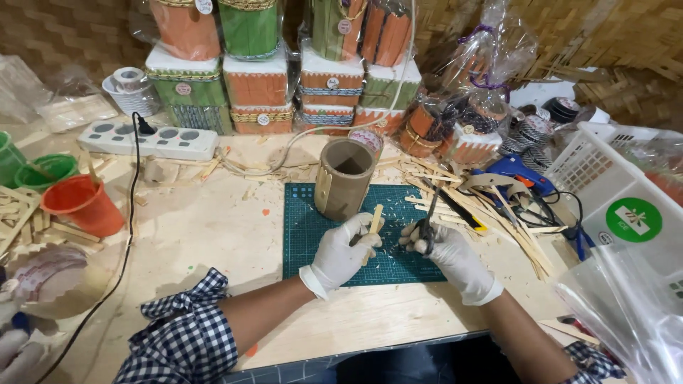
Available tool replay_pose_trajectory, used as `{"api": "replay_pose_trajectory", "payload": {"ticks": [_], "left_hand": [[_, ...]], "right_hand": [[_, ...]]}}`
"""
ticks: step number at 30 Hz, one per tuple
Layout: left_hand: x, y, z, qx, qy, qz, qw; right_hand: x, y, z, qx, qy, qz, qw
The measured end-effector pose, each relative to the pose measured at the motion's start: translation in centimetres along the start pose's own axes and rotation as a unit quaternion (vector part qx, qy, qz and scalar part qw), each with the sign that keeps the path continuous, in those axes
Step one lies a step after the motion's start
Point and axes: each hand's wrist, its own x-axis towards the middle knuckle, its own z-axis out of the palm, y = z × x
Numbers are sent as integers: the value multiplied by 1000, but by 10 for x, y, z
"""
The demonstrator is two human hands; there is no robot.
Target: Gluing small wooden sticks onto a cylindrical cardboard tube to create a decorative container.
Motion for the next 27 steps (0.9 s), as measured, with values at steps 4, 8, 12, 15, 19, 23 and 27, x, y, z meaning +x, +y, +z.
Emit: {"api": "replay_pose_trajectory", "payload": {"ticks": [4,8,12,15,19,23,27], "left_hand": [[-10,18,9,-50,-19,-65,996],[-17,24,9,-6,22,-41,999],[-23,39,9,49,3,0,999],[-30,63,6,-3,-54,-47,997],[-32,56,8,52,-64,19,996],[-32,51,9,67,-79,-14,994],[-31,49,9,82,-85,-16,993]], "right_hand": [[-8,22,-3,-71,19,40,997],[-23,3,10,-178,-120,-4,977],[-50,-48,50,-260,-181,-100,943],[-46,-30,38,-345,-182,-121,913],[-49,-53,57,-239,-219,-140,935],[-44,-41,50,-266,-226,-147,926],[-43,-37,49,-244,-230,-134,933]]}}
